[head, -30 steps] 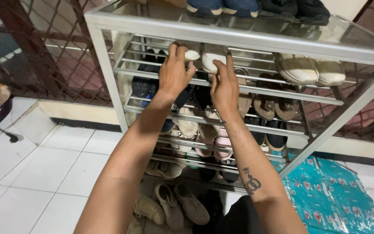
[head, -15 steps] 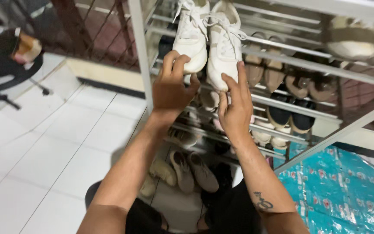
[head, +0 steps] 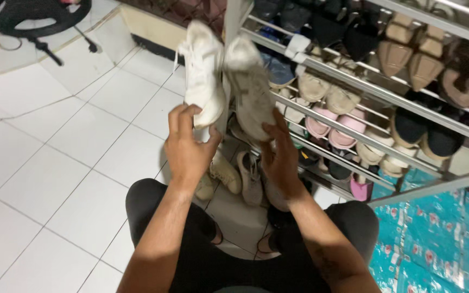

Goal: The person sits on the floor and organizes a shoe rack. They pick up various pairs of shoes, including sneakers, sandals, and flats, from the floor and the shelves, inspect them, and place them back onto the rack in an orderly fashion.

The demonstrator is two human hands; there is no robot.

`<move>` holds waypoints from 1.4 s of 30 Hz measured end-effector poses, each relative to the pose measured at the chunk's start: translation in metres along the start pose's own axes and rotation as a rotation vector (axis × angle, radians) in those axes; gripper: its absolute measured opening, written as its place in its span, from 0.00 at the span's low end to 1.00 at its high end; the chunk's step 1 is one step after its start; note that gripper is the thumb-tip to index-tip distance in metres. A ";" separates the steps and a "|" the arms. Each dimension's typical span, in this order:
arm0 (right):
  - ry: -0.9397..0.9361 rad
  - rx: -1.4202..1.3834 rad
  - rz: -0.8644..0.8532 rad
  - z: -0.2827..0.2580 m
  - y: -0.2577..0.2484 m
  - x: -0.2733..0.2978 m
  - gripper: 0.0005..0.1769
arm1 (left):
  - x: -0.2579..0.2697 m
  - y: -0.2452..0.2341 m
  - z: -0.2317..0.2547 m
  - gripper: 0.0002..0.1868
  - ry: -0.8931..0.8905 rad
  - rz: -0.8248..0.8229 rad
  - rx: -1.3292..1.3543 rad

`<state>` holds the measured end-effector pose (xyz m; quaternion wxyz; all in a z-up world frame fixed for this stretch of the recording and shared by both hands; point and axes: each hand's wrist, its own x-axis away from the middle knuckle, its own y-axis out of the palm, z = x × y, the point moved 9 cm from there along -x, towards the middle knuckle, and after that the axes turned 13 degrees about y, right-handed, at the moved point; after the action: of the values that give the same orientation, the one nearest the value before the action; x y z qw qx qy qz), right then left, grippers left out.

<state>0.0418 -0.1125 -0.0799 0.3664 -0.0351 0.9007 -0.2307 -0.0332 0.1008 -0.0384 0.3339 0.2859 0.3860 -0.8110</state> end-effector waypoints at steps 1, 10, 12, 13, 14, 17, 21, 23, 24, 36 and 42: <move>0.131 -0.045 -0.081 0.019 0.015 0.006 0.26 | 0.007 0.004 -0.013 0.23 0.015 0.016 -0.037; 0.398 -0.008 -0.497 0.152 0.137 0.114 0.35 | 0.120 0.116 -0.168 0.25 -0.409 -0.263 -0.119; 0.522 -0.022 -0.589 0.192 0.158 0.137 0.33 | 0.140 0.135 -0.183 0.26 -0.417 -0.252 -0.224; 0.523 -0.064 -0.570 0.205 0.164 0.145 0.33 | 0.151 0.147 -0.190 0.26 -0.442 -0.263 -0.225; 0.528 -0.110 -0.553 0.213 0.172 0.154 0.34 | 0.163 0.154 -0.196 0.25 -0.468 -0.276 -0.229; 0.497 -0.063 -0.573 0.235 0.187 0.171 0.36 | 0.194 0.172 -0.211 0.25 -0.534 -0.292 -0.204; 0.326 0.211 -0.453 0.232 0.190 0.171 0.25 | 0.226 0.203 -0.230 0.20 -0.599 -0.455 -0.184; 0.590 0.035 -0.523 0.248 0.195 0.176 0.31 | 0.238 0.215 -0.233 0.21 -0.617 -0.489 -0.137; 0.724 -0.056 -0.556 0.254 0.197 0.180 0.34 | 0.245 0.220 -0.234 0.22 -0.626 -0.508 -0.113; 0.921 0.231 -0.893 0.236 0.210 0.166 0.31 | 0.266 0.232 -0.235 0.28 -0.641 -0.638 -0.225; 0.859 0.236 -0.967 0.280 0.229 0.215 0.32 | 0.302 0.245 -0.265 0.29 -0.717 -0.790 -0.270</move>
<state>0.0988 -0.0678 -0.4938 -0.1692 -0.3003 0.8182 -0.4601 0.0231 0.1028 -0.5051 0.1483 -0.2206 0.4266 -0.8645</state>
